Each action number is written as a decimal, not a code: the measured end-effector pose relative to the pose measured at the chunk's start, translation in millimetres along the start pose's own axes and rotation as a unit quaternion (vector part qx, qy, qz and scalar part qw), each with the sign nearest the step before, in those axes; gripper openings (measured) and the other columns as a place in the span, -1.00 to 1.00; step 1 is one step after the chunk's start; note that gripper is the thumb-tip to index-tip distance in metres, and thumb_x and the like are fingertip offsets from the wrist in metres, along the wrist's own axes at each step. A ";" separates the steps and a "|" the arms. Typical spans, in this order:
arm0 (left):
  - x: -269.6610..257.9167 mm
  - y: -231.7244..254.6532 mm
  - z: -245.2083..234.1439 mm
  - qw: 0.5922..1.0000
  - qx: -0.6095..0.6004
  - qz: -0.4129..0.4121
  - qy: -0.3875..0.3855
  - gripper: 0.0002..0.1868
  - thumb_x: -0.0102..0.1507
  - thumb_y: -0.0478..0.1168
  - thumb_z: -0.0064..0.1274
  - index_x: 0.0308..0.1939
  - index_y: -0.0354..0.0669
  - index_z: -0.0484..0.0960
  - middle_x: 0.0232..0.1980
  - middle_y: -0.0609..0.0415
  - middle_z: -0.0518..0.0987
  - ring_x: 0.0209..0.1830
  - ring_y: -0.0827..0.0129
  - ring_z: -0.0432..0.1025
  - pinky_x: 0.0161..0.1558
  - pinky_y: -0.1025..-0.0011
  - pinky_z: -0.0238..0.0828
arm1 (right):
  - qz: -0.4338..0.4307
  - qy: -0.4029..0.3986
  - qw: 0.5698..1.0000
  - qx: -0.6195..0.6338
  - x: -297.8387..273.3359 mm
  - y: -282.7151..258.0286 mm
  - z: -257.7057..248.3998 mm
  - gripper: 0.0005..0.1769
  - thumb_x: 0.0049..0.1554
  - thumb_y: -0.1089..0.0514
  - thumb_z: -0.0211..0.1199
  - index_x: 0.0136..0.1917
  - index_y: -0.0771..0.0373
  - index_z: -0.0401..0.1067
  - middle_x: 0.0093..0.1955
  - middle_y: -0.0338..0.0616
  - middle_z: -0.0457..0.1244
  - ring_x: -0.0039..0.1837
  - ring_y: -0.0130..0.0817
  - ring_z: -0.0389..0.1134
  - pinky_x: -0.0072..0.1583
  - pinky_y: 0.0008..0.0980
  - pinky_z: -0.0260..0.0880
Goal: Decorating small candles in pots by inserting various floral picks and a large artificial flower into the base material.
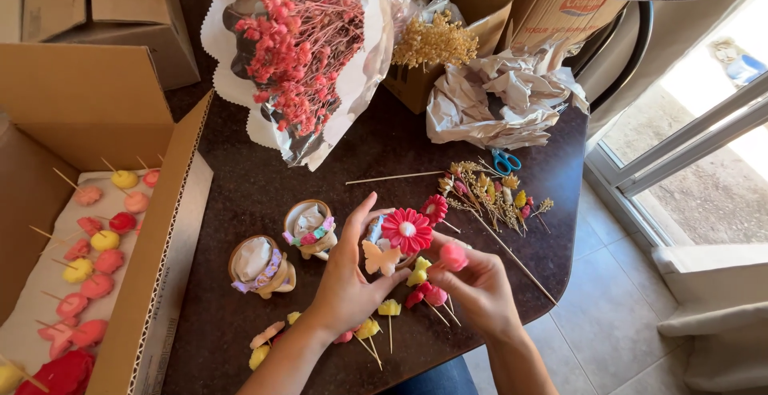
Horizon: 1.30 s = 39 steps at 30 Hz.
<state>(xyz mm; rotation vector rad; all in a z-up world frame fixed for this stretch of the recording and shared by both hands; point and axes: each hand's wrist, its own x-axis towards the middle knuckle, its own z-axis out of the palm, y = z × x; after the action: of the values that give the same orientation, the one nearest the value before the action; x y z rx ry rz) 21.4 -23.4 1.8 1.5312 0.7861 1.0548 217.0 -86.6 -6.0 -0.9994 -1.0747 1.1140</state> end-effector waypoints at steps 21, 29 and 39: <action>4.6 -27.8 -6.4 0.988 0.153 0.024 -0.023 0.09 0.09 -0.23 0.40 0.56 -0.18 0.02 0.58 -0.13 0.24 0.59 0.14 0.13 0.52 0.25 -0.01 | 0.107 0.021 0.994 -0.013 -0.3 24.0 -9.7 -0.40 0.03 0.25 0.42 0.35 0.40 0.49 0.11 -0.08 0.46 0.05 -0.49 0.40 0.09 -0.46 0.50; -0.2 -32.3 1.5 0.969 0.240 0.018 0.050 0.07 -0.05 -0.07 0.57 0.43 -0.13 0.26 0.19 -0.06 0.47 0.28 0.15 0.41 0.27 0.22 0.32 | 0.105 0.026 0.994 0.004 -4.7 26.4 -11.0 -0.40 0.04 0.26 0.41 0.36 0.38 0.48 0.08 -0.09 0.47 -0.05 -0.54 0.39 -0.06 -0.52 0.50; -0.6 -34.7 -1.4 0.970 0.229 0.066 0.039 -0.14 0.09 -0.04 0.43 0.36 -0.17 0.34 0.25 -0.05 0.50 0.27 0.16 0.42 0.28 0.25 0.32 | -0.179 -0.014 0.966 -0.188 -7.0 -26.5 0.7 -0.77 0.22 0.21 0.16 0.10 0.37 0.42 0.40 0.10 0.29 0.47 -0.02 0.28 0.46 -0.09 0.33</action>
<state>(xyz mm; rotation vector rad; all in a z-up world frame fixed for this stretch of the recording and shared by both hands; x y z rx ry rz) 21.5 -15.9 -32.2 1.9635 1.0457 1.0843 220.3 -97.8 18.8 -1.0288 -1.4593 0.6429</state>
